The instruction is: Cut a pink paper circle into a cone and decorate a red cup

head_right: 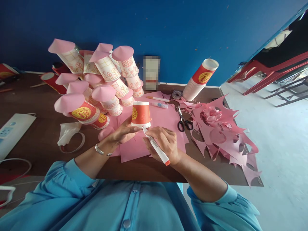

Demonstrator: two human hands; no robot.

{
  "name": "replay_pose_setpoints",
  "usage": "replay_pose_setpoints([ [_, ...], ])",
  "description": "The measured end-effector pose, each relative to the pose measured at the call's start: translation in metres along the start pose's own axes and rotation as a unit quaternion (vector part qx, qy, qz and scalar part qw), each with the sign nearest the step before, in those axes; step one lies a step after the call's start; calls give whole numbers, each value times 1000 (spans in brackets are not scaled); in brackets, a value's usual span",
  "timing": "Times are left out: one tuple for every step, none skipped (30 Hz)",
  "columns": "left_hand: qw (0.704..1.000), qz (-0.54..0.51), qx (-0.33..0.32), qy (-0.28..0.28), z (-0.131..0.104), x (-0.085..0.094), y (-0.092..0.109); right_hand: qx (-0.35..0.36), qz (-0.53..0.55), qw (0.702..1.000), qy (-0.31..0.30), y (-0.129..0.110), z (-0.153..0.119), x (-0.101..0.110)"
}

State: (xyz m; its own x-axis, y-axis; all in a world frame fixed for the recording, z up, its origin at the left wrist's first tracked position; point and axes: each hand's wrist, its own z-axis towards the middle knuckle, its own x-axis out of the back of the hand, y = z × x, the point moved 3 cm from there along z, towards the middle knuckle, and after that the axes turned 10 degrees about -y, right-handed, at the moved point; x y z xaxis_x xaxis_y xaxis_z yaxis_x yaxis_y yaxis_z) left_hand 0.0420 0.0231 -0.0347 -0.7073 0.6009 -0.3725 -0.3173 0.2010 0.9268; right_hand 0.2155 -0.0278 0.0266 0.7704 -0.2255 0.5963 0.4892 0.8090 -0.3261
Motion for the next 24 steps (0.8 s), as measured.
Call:
replay_pose_setpoints([
  [1000, 6, -1, 2, 0, 0, 0, 2, -4, 1000, -2, 0, 0, 0],
  [1000, 12, -2, 3, 0, 0, 1, 3, -9, 1000, -3, 0, 0, 0],
  [1000, 16, -3, 2, 0, 0, 1, 4, -14, 1000, -3, -1, 0, 0],
  [1000, 19, -5, 1, 0, -1, 2, 4, -18, 1000, -3, -1, 0, 0],
  [1000, 19, -8, -2, 0, -1, 2, 4, -21, 1000, -3, -1, 0, 0],
  [1000, 16, -11, -6, 0, -1, 2, 4, -23, 1000, -4, -1, 0, 0],
  [1000, 13, -14, -9, 0, -1, 2, 5, -23, 1000, -4, 0, 0, 0],
  [1000, 8, -17, -11, 0, -1, 1, 6, -22, 1000, -4, 0, 1, 0],
  [1000, 3, -18, -12, 0, 0, 1, 8, -19, 1000, -4, 0, 1, 0],
  [1000, -1, -18, -12, 0, 0, 0, 9, -17, 1000, -5, 0, 1, -1],
  [1000, -4, -17, -10, 0, 1, -1, 11, -15, 1000, -5, 0, 2, -1],
  [1000, -6, -17, -9, -1, 1, -2, 11, -12, 1000, -7, 0, 2, -1],
  [1000, -8, -19, -7, -1, 2, -3, 10, -9, 1000, -7, 0, 2, 0],
  [1000, -9, -20, -5, -1, 2, -3, 10, -7, 1000, -6, 0, 2, 0],
  [1000, -8, -22, -3, -1, 2, -3, 10, -5, 1000, -6, 0, 2, 0],
  [1000, -7, -23, -1, -1, 1, -2, 10, -5, 1000, -5, 0, 2, 0],
  [1000, -5, -24, 0, -1, 0, -1, 9, -6, 1000, -4, 0, 2, -1],
  [1000, -2, -24, 1, -1, -1, 1, 8, -7, 1000, -3, 0, 2, -1],
  [1000, 1, -23, 1, -1, -2, 3, 9, -7, 1000, -3, 0, 2, -1],
  [1000, 3, -24, 0, -1, -3, 4, 9, -8, 1000, -2, 0, 1, -2],
  [1000, 4, -23, -2, -1, -4, 6, 9, -8, 1000, -1, 1, 1, -2],
  [1000, 5, -22, -2, -1, -4, 6, 9, -7, 1000, -1, 1, 1, -3],
  [1000, 9, -20, 0, -1, -3, 5, 10, -6, 1000, -1, 1, 1, -3],
  [1000, 17, -17, 7, -1, -2, 4, 11, -5, 1000, 0, 1, 0, -3],
])
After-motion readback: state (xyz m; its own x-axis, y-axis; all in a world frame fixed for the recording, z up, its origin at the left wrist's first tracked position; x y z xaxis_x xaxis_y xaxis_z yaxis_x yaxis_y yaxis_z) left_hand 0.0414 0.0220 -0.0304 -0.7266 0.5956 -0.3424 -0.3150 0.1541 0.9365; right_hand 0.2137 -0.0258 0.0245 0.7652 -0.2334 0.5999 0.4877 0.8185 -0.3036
